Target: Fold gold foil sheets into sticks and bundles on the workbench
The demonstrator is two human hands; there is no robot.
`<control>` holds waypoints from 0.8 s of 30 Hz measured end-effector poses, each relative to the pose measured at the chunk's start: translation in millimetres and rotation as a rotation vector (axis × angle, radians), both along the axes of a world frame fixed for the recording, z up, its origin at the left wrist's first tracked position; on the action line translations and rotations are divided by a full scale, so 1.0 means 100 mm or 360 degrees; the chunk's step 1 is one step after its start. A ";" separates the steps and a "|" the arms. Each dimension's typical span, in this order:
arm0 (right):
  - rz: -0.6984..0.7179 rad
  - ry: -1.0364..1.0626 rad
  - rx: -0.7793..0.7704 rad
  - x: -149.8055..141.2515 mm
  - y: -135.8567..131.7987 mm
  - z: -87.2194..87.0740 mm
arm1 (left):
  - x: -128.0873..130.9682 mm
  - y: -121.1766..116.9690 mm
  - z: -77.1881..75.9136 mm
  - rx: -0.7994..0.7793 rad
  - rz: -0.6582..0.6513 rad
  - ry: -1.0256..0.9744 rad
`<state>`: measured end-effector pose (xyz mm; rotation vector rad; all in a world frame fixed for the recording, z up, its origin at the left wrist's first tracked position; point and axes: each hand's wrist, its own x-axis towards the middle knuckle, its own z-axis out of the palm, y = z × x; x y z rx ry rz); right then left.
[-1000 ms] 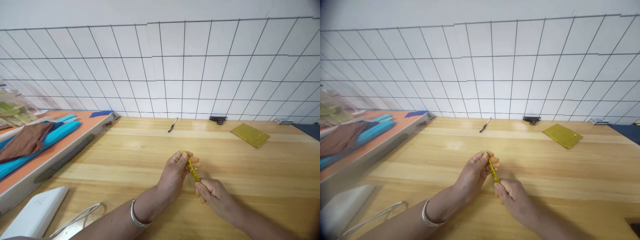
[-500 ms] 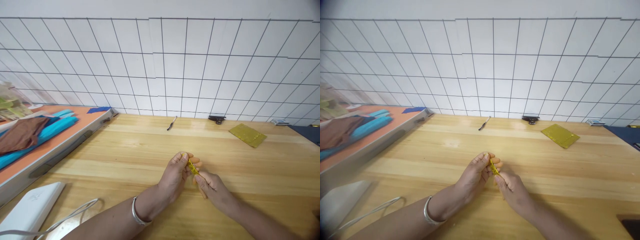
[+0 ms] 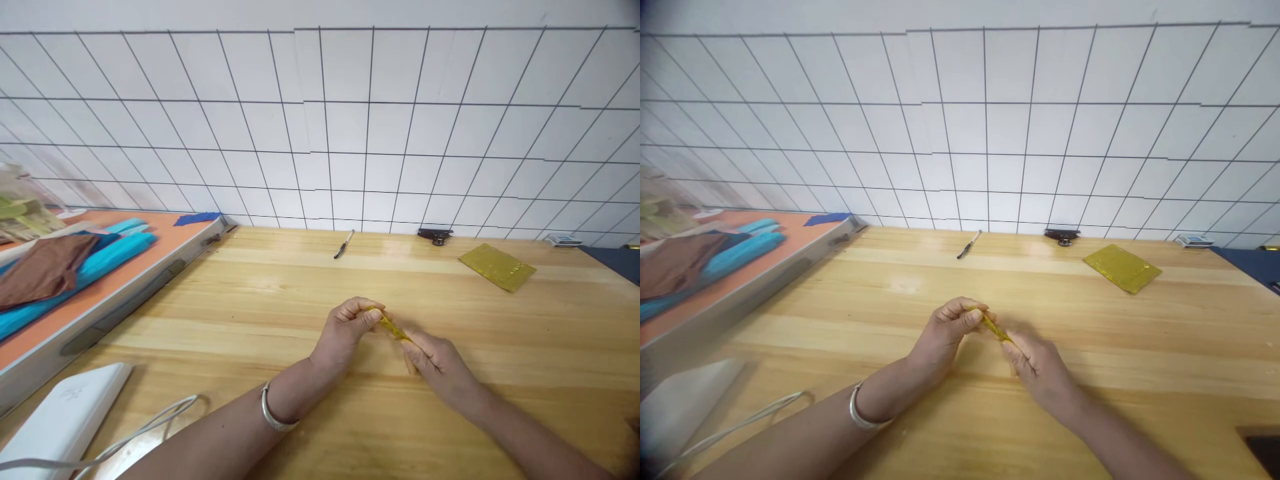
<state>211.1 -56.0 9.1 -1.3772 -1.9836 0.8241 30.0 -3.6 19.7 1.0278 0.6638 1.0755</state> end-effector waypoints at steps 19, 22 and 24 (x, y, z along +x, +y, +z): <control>0.0265 -0.1258 0.0994 0.47 0.33 -0.18 | -0.42 0.55 -0.11 0.2450 -0.0204 0.1949; 0.0350 -0.1363 0.0990 0.46 0.35 -0.14 | -0.43 0.58 -0.10 0.2458 -0.0237 0.1942; 0.0390 -0.1433 0.0988 0.44 0.35 -0.12 | -0.43 0.59 -0.10 0.2445 -0.0230 0.1947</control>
